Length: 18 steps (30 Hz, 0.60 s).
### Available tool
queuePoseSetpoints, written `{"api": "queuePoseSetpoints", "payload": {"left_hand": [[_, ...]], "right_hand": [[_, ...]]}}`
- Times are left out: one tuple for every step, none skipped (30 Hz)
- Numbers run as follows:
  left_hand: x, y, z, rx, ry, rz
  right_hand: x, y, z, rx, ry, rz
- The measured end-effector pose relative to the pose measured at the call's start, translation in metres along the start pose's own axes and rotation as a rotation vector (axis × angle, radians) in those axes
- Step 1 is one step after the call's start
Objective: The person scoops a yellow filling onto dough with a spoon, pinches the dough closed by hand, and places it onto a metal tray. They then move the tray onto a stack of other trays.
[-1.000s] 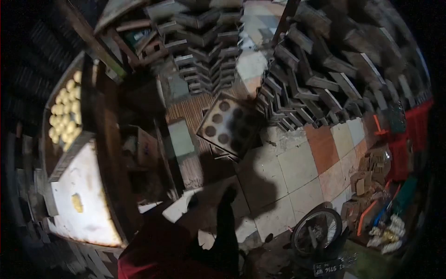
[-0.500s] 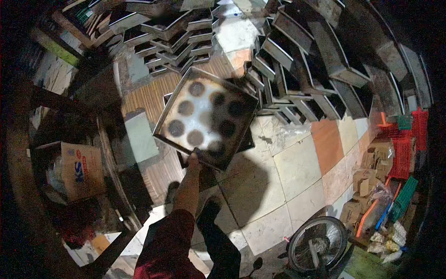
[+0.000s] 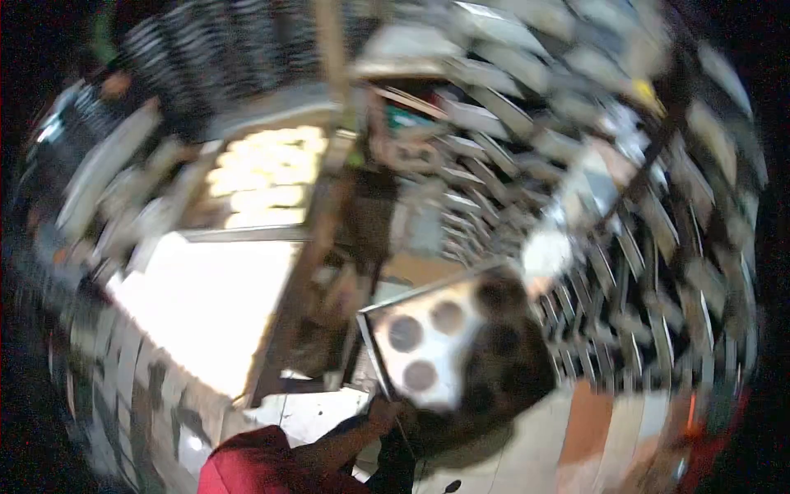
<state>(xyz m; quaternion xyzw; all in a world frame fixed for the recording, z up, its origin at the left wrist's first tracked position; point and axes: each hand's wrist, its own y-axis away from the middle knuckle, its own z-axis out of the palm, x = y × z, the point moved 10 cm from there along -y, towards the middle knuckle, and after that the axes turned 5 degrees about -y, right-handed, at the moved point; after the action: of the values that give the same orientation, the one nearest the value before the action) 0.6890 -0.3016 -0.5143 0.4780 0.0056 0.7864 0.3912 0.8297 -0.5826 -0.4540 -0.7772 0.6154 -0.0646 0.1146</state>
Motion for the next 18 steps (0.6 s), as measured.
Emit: {"api": "queuePoseSetpoints", "payload": {"left_hand": [[0.065,0.03,0.035,-0.004,-0.053,0.003],[0.165,0.046,0.081,-0.01,-0.1,-0.002],[0.192,0.07,0.102,-0.028,-0.067,-0.044],[0.218,0.09,0.124,-0.065,-0.039,-0.098],[0.254,0.109,0.139,0.039,0.043,0.005],[0.282,0.132,0.147,-0.018,0.018,0.035],[0.267,0.13,0.128,-0.025,0.028,0.069],[0.225,0.112,0.098,-0.014,-0.037,0.079],[0.205,0.111,0.075,0.006,-0.099,0.081],[0.307,0.164,0.085,0.019,-0.086,0.093],[0.383,0.218,0.114,-0.066,0.138,0.079],[0.438,0.278,0.143,-0.155,0.349,0.062],[0.424,0.286,0.097,-0.056,0.284,-0.027],[0.418,0.294,0.047,0.039,0.207,-0.103],[0.454,0.323,0.024,0.031,0.102,0.012],[0.469,0.359,0.017,-0.056,0.324,-0.113],[0.507,0.386,-0.002,0.053,0.381,0.057],[0.54,0.413,-0.011,0.001,0.462,0.126]], "right_hand": [[-0.022,-0.019,-0.005,0.019,-0.068,-0.075],[-0.043,-0.038,-0.012,0.042,-0.128,-0.148],[-0.059,-0.056,-0.02,0.065,-0.177,-0.216],[-0.072,-0.069,-0.03,0.088,-0.215,-0.266],[-0.082,-0.076,-0.04,0.115,-0.247,-0.29],[-0.089,-0.081,-0.051,0.144,-0.274,-0.299],[-0.096,-0.081,-0.062,0.168,-0.3,-0.297],[-0.103,-0.078,-0.075,0.186,-0.324,-0.291],[-0.107,-0.068,-0.087,0.195,-0.342,-0.288],[-0.109,-0.054,-0.095,0.192,-0.357,-0.292],[-0.113,-0.033,-0.1,0.181,-0.377,-0.292],[-0.119,-0.002,-0.104,0.163,-0.399,-0.281],[-0.113,0.027,-0.112,0.144,-0.406,-0.268],[-0.121,0.052,-0.121,0.131,-0.429,-0.252],[-0.121,0.076,-0.13,0.117,-0.441,-0.235],[-0.106,0.096,-0.141,0.103,-0.435,-0.225],[-0.104,0.113,-0.148,0.093,-0.445,-0.21],[-0.106,0.125,-0.154,0.09,-0.458,-0.195]]}}
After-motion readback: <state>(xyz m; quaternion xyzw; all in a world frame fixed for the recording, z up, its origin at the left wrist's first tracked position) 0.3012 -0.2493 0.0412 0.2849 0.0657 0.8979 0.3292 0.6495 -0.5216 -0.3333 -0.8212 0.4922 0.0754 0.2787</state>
